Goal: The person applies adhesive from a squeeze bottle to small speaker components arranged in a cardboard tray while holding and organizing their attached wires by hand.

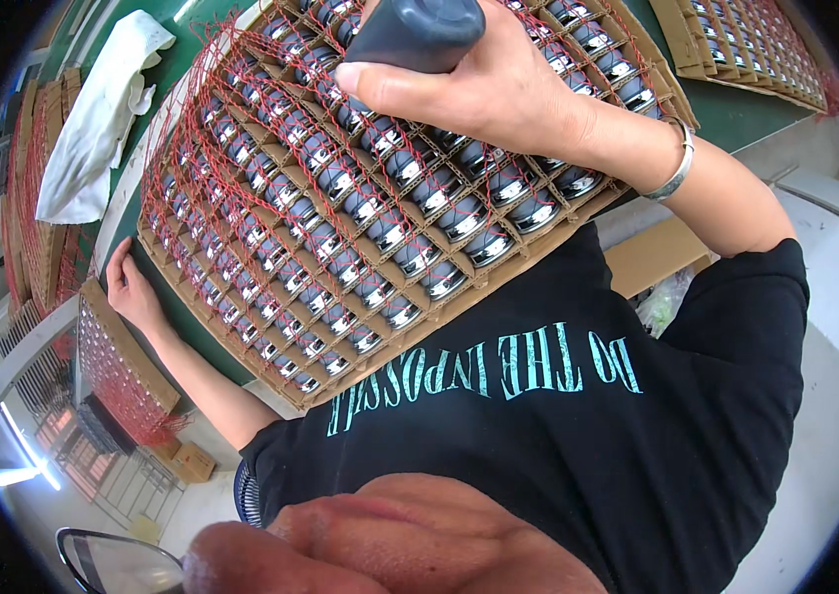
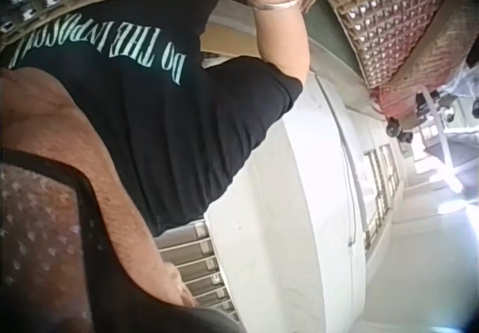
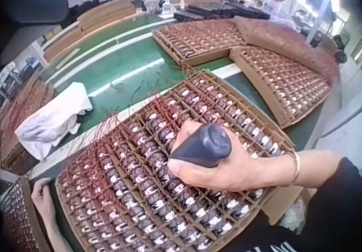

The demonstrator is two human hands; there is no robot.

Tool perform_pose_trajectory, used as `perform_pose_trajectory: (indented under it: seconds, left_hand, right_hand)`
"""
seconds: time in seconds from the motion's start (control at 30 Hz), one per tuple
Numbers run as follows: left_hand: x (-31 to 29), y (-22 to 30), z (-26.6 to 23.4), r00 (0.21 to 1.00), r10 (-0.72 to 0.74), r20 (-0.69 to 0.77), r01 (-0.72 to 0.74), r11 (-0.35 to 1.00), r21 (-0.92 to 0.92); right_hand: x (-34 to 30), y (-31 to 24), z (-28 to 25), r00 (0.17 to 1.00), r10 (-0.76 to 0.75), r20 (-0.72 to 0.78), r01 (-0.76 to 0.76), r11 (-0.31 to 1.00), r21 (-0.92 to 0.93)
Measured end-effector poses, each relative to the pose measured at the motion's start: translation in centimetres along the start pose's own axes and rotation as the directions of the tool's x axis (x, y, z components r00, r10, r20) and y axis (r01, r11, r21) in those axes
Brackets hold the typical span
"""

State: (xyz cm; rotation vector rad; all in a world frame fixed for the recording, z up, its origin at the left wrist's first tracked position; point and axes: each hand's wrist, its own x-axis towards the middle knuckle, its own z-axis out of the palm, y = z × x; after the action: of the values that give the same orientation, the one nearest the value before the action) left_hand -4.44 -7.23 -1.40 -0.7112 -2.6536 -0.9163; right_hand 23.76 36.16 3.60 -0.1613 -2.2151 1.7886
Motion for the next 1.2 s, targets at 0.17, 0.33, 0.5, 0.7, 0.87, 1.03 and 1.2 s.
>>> perform_pose_trajectory:
  seconds: [0.17,0.33,0.5,0.7,0.87,1.03,1.2]
  left_hand:
    - [-0.1,0.0,0.1,1.0,-0.019,0.003,0.019,1.0,-0.011]
    - [0.1,0.5,0.0,1.0,-0.025,-0.004,0.025,1.0,-0.007]
    - [0.0,0.1,0.1,1.0,-0.031,-0.005,0.03,0.999,-0.04]
    - [0.1,-0.1,0.1,1.0,-0.014,0.005,0.014,0.999,-0.039]
    - [-0.1,-0.2,-0.2,1.0,0.013,0.013,-0.013,1.0,-0.007]
    - [0.0,-0.7,-0.1,1.0,-0.002,0.01,0.002,1.0,-0.028]
    - [0.1,-0.6,0.1,1.0,0.0,0.012,0.0,1.0,-0.029]
  right_hand:
    - [0.0,0.5,0.1,1.0,-0.025,-0.012,0.025,0.998,0.062]
    - [0.1,0.6,-0.1,0.998,-0.066,-0.015,0.067,0.992,0.103]
    - [0.1,0.3,-0.2,1.0,0.011,0.027,-0.013,0.995,0.095]
    - [0.1,0.4,0.0,0.997,-0.079,0.002,0.079,0.997,0.023]
    - [0.0,0.6,-0.7,0.994,-0.033,-0.107,0.054,0.977,0.205]
    - [-0.1,0.5,-0.8,0.997,-0.021,-0.076,0.031,0.991,0.129]
    - [-0.1,0.4,-0.5,0.997,0.026,-0.074,-0.013,0.985,0.172]
